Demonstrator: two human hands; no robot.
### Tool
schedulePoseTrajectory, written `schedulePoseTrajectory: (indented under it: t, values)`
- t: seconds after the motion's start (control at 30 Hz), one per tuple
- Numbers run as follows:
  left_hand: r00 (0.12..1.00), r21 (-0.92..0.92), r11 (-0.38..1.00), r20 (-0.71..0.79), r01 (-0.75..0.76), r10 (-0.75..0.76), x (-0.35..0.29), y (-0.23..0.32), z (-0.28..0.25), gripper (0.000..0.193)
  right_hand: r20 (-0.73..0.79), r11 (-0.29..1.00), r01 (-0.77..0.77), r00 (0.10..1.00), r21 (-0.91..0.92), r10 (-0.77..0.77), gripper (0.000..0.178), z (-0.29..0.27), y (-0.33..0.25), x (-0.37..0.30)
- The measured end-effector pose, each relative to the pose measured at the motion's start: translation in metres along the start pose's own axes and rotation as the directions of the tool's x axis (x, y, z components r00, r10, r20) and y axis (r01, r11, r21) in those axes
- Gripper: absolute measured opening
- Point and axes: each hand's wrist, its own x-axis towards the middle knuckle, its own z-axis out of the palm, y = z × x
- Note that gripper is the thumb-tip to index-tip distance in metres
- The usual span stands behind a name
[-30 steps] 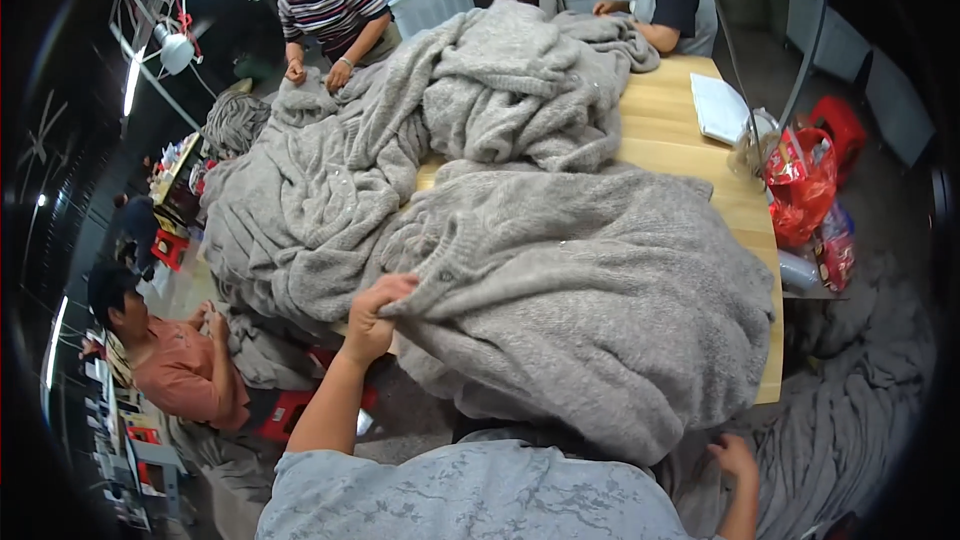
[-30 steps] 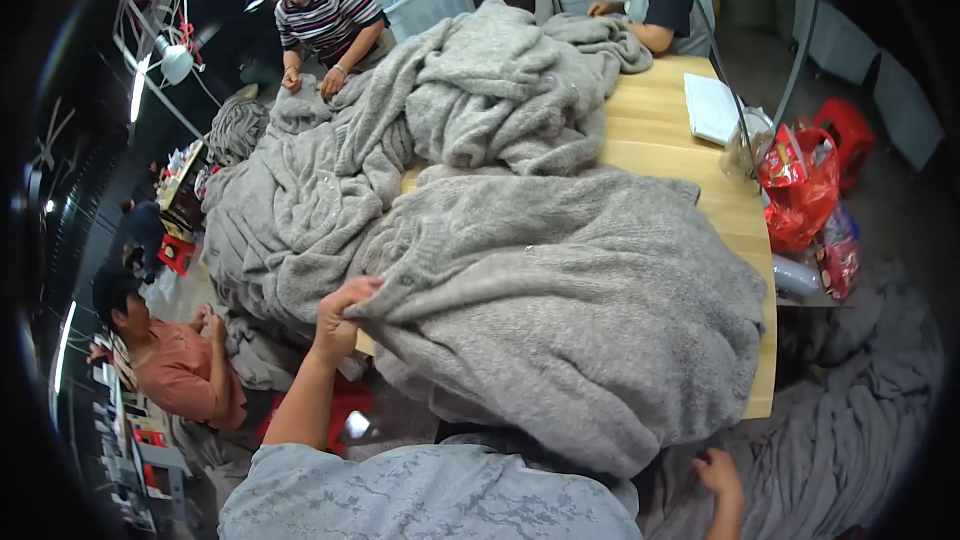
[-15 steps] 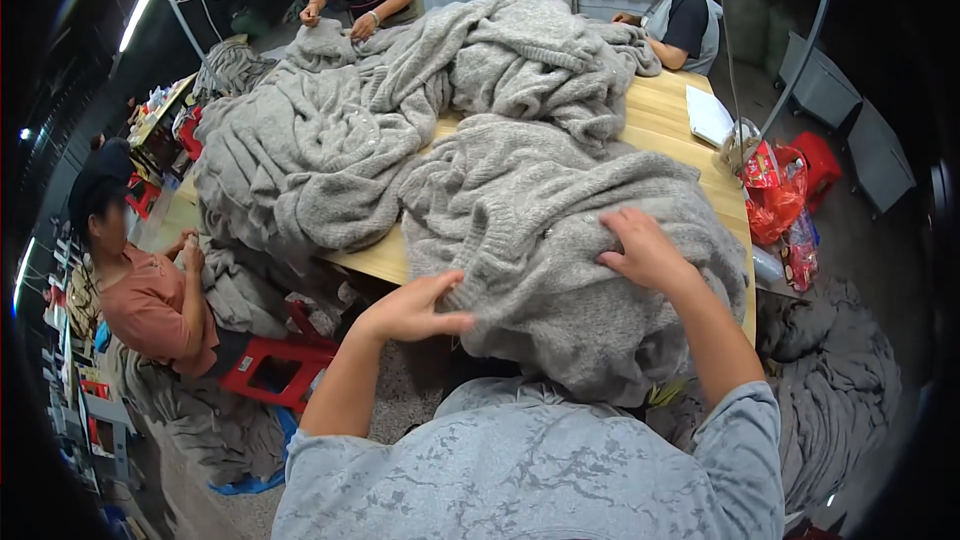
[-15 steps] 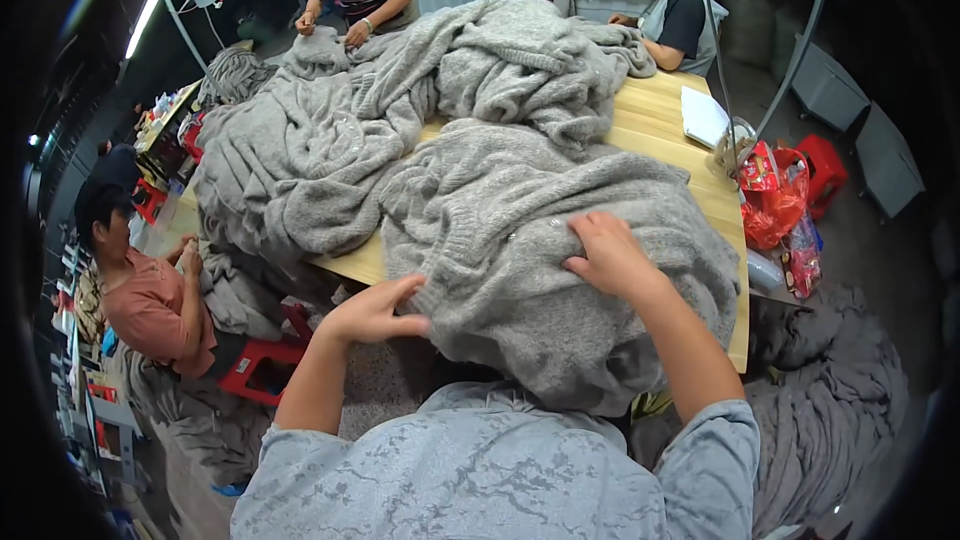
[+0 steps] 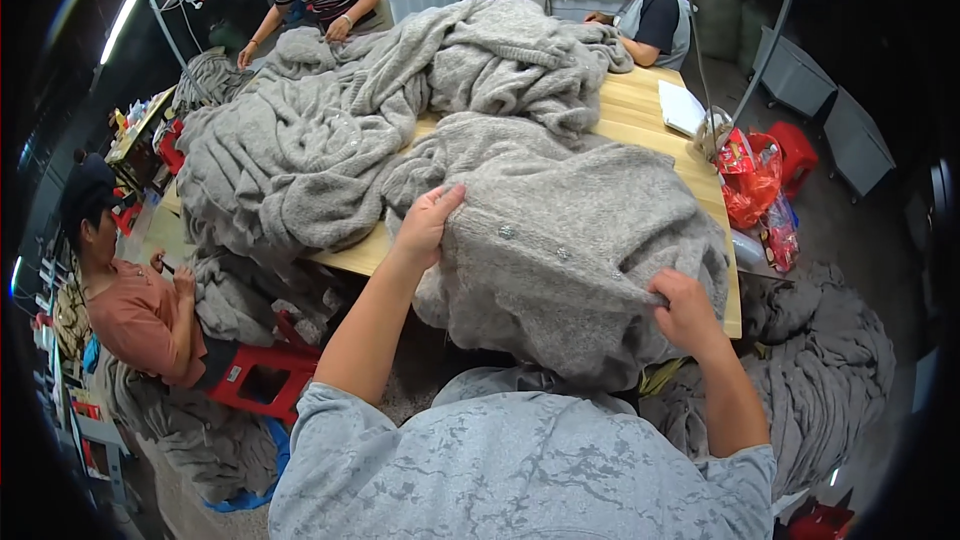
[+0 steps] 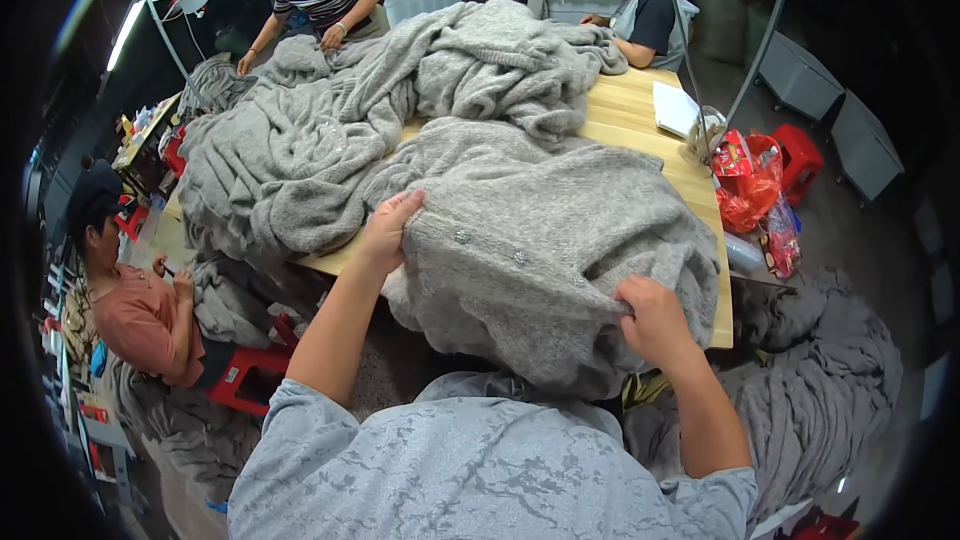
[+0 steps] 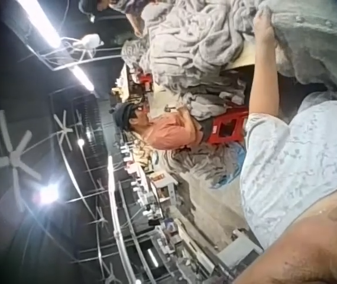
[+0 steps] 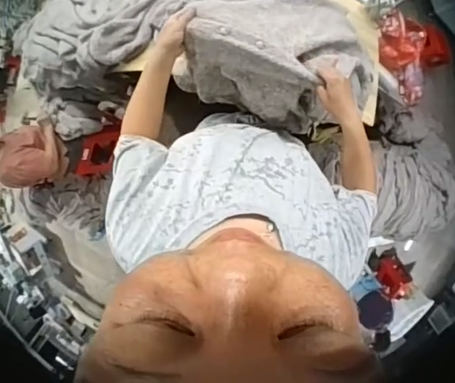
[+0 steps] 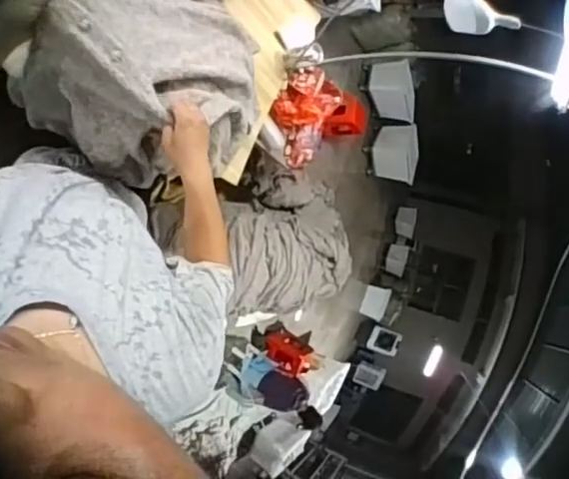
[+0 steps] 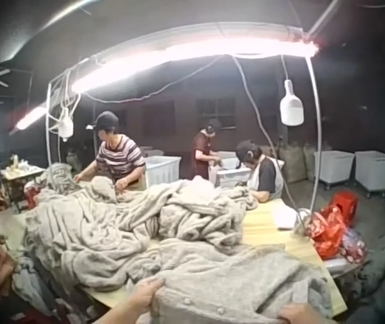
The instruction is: Inspecting a knitted sweater for quality control on a work table.
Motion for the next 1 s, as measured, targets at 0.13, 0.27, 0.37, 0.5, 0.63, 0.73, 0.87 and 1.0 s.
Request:
schedulePoseTrajectory:
  t: [0.13, 0.27, 0.37, 0.5, 0.63, 0.73, 0.87, 1.0]
  values:
    - [0.985, -0.066, 0.997, 0.162, -0.041, 0.051, -0.016, 0.020, 0.032, 0.028, 0.059, 0.995, 0.058, 0.997, -0.086, -0.053, 0.023, -0.003, -0.006, -0.009]
    - [0.967, 0.118, 0.988, 0.245, -0.100, 0.069, -0.035, 0.031, 0.072, 0.029, -0.144, 0.999, 0.037, 0.989, -0.013, -0.039, 0.079, -0.012, -0.048, 0.002]
    - [0.860, 0.324, 0.889, 0.494, -0.323, 0.132, -0.081, 0.035, 0.095, 0.034, -0.224, 0.975, 0.206, 0.957, 0.080, -0.184, 0.101, -0.008, -0.064, 0.014]
    - [0.798, 0.396, 0.849, 0.601, -0.350, 0.049, -0.075, 0.039, 0.104, 0.036, -0.226, 0.966, 0.252, 0.946, 0.061, -0.233, 0.059, 0.033, -0.102, 0.035]
    - [0.764, 0.467, 0.758, 0.642, -0.455, 0.063, -0.060, 0.030, 0.130, 0.038, -0.653, 0.447, 0.756, 0.647, 0.479, -0.395, 0.038, -0.052, -0.144, 0.029]
    - [0.784, 0.520, 0.664, 0.599, -0.537, 0.164, -0.056, 0.031, 0.142, 0.040, -0.778, 0.156, 0.880, 0.470, 0.448, -0.418, 0.041, -0.088, -0.158, 0.022]
    - [0.789, 0.579, 0.542, 0.514, -0.609, 0.337, -0.040, 0.024, 0.158, 0.043, -0.718, 0.775, 0.550, 0.670, 0.311, -0.187, 0.102, -0.045, -0.113, 0.019]
    - [0.827, 0.205, 0.852, 0.427, -0.482, 0.365, -0.036, 0.042, 0.152, 0.046, -0.417, 0.702, 0.351, 0.905, 0.620, -0.084, 0.109, 0.014, -0.084, -0.024]
